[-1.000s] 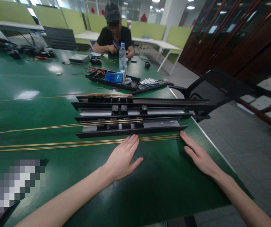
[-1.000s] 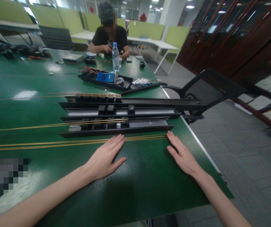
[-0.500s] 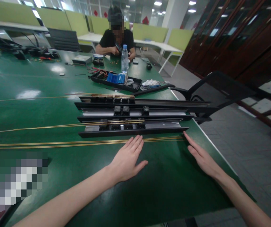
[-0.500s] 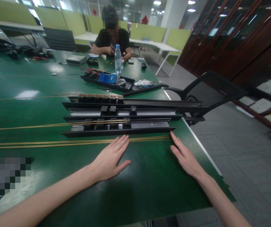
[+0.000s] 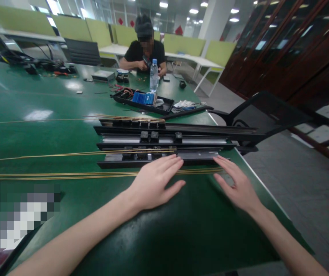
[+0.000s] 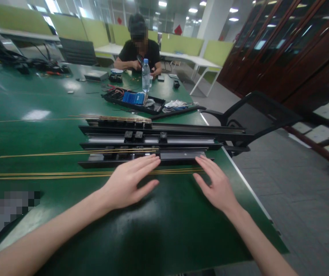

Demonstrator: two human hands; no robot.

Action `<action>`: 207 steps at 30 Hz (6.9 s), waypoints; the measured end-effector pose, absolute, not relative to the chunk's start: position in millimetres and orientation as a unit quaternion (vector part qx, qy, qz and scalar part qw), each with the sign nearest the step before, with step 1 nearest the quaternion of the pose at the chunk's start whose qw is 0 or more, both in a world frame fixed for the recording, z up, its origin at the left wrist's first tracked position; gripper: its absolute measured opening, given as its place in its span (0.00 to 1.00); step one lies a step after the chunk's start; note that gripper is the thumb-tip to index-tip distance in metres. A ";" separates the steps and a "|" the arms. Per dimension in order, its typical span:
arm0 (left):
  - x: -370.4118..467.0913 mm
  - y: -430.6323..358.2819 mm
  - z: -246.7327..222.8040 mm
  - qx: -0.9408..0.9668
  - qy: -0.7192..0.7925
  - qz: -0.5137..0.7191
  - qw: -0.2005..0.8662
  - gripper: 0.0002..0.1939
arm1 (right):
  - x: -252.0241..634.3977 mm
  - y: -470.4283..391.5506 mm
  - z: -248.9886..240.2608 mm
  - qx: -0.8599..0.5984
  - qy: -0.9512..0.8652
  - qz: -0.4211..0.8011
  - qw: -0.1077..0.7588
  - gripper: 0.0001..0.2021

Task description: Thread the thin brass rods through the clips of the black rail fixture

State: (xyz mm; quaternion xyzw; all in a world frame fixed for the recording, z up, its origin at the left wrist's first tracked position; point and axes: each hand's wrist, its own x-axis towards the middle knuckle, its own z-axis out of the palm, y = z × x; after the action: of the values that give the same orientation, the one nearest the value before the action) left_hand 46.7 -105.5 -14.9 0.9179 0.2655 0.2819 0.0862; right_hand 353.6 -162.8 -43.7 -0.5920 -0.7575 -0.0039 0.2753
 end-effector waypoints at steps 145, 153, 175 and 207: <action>41.8 37.6 22.8 0.946 0.299 0.069 0.105 0.11 | 292.6 -15.4 -19.2 -0.483 -0.856 0.045 0.181 0.12; 39.5 36.1 20.8 0.947 0.302 0.069 0.089 0.11 | 283.9 -14.6 -23.9 -0.415 -0.893 -0.122 0.122 0.12; 40.5 35.2 24.4 0.942 0.304 0.076 0.120 0.11 | 296.2 -10.5 -27.9 -0.415 -0.895 -0.046 0.157 0.11; 39.4 34.0 29.1 0.938 0.307 0.070 0.146 0.11 | 306.6 -10.1 -25.9 -0.417 -0.893 -0.005 0.172 0.10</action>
State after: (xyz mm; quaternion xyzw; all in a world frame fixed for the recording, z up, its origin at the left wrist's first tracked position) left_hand 39.4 34.0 29.1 0.9376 0.3075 0.0700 0.1462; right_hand 306.6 -10.1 -25.9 -0.4166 -0.8927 -0.0050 0.1717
